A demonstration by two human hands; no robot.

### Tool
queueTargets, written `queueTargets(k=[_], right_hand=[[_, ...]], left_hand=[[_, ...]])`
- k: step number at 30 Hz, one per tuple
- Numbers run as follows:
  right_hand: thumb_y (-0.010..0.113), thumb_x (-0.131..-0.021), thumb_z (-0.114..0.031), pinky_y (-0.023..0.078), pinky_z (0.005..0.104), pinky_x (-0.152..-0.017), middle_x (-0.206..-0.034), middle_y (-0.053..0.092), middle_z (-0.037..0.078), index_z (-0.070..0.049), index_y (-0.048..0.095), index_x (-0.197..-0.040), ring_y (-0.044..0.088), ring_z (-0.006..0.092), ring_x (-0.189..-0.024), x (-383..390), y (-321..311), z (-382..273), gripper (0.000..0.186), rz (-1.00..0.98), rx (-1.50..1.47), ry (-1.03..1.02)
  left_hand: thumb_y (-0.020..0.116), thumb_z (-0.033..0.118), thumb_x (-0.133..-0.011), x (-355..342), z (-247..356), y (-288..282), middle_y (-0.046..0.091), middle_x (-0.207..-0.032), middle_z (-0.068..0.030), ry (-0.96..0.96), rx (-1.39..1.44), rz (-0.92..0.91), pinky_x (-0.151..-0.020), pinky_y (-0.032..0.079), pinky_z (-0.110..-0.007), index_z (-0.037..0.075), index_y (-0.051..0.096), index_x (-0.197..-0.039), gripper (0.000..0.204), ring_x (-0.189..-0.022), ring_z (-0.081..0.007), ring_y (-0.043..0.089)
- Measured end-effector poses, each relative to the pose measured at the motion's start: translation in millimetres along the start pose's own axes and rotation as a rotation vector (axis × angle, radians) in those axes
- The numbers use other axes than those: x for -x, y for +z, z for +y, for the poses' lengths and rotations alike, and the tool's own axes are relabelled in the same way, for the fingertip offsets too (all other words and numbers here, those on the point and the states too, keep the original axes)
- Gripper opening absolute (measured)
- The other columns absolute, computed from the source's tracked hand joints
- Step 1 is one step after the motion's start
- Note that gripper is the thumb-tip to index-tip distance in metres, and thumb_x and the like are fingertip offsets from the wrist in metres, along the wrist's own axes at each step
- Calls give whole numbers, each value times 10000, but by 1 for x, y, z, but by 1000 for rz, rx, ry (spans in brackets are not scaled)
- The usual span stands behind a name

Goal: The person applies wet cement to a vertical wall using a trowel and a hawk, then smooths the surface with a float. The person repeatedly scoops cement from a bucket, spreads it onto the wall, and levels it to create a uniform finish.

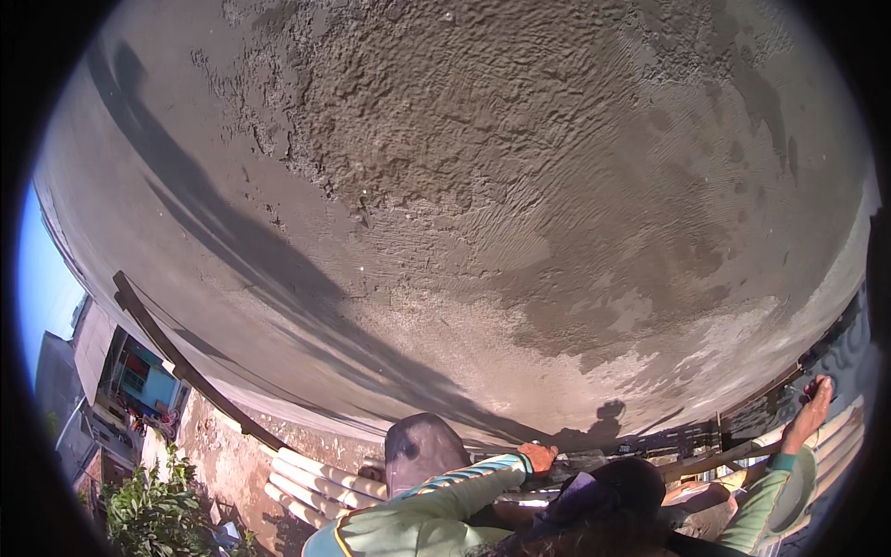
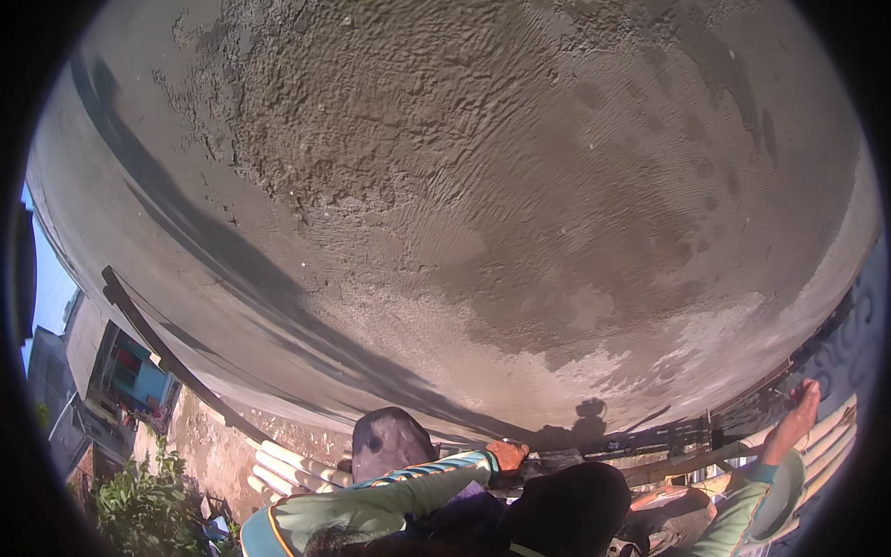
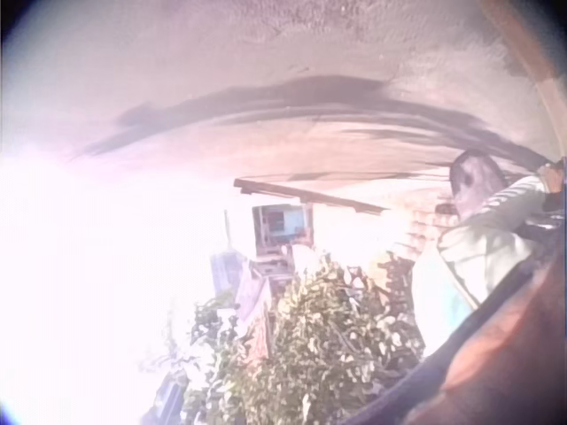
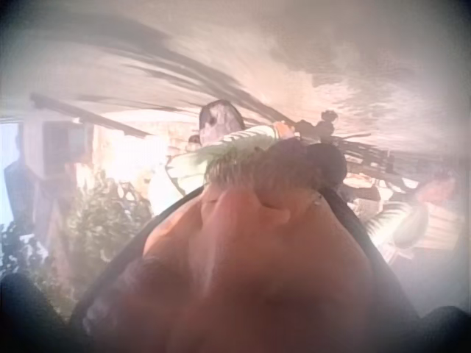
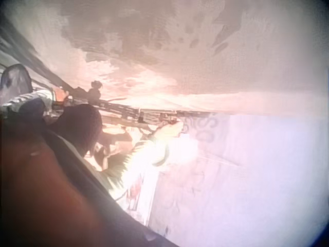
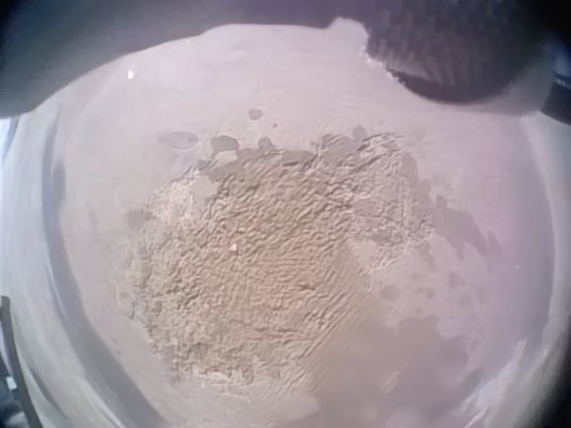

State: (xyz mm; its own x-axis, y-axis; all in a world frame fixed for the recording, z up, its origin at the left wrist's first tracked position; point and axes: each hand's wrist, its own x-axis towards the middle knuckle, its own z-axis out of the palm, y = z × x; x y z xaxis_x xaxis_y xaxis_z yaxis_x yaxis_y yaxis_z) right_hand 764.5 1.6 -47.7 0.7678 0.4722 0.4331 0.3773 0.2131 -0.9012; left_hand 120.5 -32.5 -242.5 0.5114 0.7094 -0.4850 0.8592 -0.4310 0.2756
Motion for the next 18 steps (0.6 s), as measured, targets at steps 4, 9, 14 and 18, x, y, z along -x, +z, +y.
queueTargets(k=[4,9,14,18], right_hand=[[494,-1095,-391,481,308,-873,-1087,697,93,51,627,-1279,622,177,-912,46,-193,153,497,321,730,50],[515,-1086,-367,491,290,-771,-997,682,65,6,634,-1173,616,158,-821,103,-254,181,400,269,753,537],[537,-1077,-342,502,272,-670,-907,668,36,-40,641,-1066,609,139,-731,108,-252,207,320,220,432,676],[554,-1069,-323,510,258,-589,-835,657,14,-76,646,-982,604,123,-659,35,-259,190,278,152,-296,698]], left_hand=[[550,238,-904,6,-20,15,738,-1040,-279,-71,-7,-34,-815,569,-556,-21,590,-1239,425,-948,-439,739],[615,279,-880,1,-30,38,744,-1129,-208,-113,-236,-184,-829,587,-510,38,558,-1398,574,-1037,-367,732],[609,302,-902,7,-47,32,723,-1207,-207,-101,-118,-355,-850,578,-546,70,518,-1478,627,-1131,-400,696],[612,292,-903,-18,-32,39,725,-1202,-206,-59,-159,-293,-845,573,-563,68,563,-1420,566,-1126,-409,697]])
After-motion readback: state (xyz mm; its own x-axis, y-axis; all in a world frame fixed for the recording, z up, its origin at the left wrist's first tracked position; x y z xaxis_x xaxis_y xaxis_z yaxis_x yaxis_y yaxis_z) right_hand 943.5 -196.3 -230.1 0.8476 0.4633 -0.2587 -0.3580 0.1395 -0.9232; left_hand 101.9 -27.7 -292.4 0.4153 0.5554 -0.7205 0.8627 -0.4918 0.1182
